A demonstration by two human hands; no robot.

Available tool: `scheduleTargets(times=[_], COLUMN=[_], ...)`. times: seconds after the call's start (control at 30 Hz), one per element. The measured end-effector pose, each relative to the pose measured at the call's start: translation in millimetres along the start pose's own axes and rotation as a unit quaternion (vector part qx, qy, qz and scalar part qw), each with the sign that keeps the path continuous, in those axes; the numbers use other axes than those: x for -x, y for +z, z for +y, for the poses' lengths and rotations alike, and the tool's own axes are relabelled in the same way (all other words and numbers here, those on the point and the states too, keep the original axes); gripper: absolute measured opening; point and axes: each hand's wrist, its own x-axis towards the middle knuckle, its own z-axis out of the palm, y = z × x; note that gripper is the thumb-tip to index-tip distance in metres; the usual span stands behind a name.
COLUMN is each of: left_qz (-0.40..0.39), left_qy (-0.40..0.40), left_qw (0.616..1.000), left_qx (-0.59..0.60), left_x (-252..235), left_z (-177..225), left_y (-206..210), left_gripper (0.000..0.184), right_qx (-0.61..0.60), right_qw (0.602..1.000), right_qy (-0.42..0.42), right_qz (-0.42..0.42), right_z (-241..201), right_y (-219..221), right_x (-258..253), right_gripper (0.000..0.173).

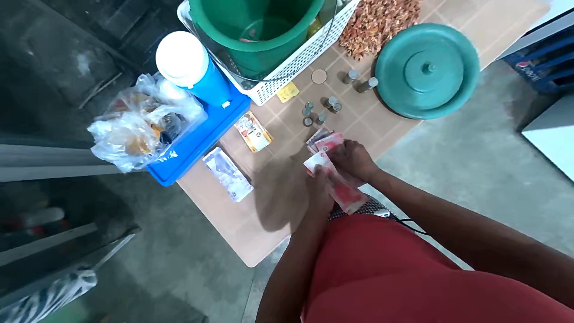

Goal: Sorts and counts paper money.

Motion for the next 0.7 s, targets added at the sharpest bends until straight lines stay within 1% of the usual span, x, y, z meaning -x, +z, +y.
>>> scheduleTargets(times=[0.07, 0.13, 0.17, 0.23, 0.27, 0.33, 0.4, 0.43, 0.5, 0.6, 0.67, 0.7], left_qz=[0.0, 0.002, 0.006, 0.009, 0.007, -0.017, -0.04, -0.045, -0.035, 0.006, 0.037, 0.056], left_qy=[-0.006, -0.001, -0.001, -0.002, 0.0, 0.019, 0.052, 0.071, 0.107, 0.197, 0.266, 0.29], left_qw=[1.0, 1.0, 0.999, 0.999, 0.999, 0.998, 0.996, 0.995, 0.994, 0.98, 0.961, 0.951], left_qx=[0.014, 0.027, 0.032, 0.043, 0.049, 0.064, 0.06, 0.049, 0.012, -0.014, -0.057, -0.091], left_x=[0.5, 0.5, 0.3, 0.2, 0.8, 4.3, 10.4, 13.7, 20.1, 24.0, 24.6, 24.5], left_z=[1.5, 2.1, 2.1, 2.7, 3.4, 7.5, 14.3, 18.6, 28.5, 39.4, 42.8, 43.5], left_y=[0.3, 1.0, 1.1, 1.4, 1.3, -1.5, -6.5, -7.8, -7.2, -6.8, -9.6, -11.5], left_gripper=[0.031, 0.03, 0.029, 0.029, 0.029, 0.028, 0.03, 0.03, 0.028, 0.027, 0.034, 0.037], right_qx=[-0.004, -0.029, -0.046, -0.067, -0.082, -0.117, -0.131, -0.135, -0.171, -0.271, -0.32, -0.322], right_qw=[0.999, 0.998, 0.997, 0.994, 0.99, 0.977, 0.962, 0.956, 0.944, 0.93, 0.916, 0.913], right_qy=[-0.042, -0.057, -0.053, -0.042, -0.051, -0.107, -0.164, -0.181, -0.191, -0.158, -0.125, -0.119], right_qz=[0.009, 0.0, -0.02, -0.079, -0.104, -0.142, -0.174, -0.189, -0.206, -0.192, -0.206, -0.221], right_z=[2.2, 1.2, -0.3, -3.2, -2.2, 0.3, -5.5, -12.7, -29.1, -49.2, -57.0, -59.5], right_y=[1.4, 0.4, -0.9, -5.8, -9.2, -17.3, -26.6, -30.3, -30.9, -23.6, -20.4, -18.7], right_x=[3.7, 8.3, 9.8, 9.7, 8.4, 7.8, 13.6, 19.2, 32.3, 44.9, 51.2, 53.5], right_gripper=[0.056, 0.05, 0.045, 0.046, 0.047, 0.046, 0.041, 0.035, 0.023, 0.03, 0.038, 0.039])
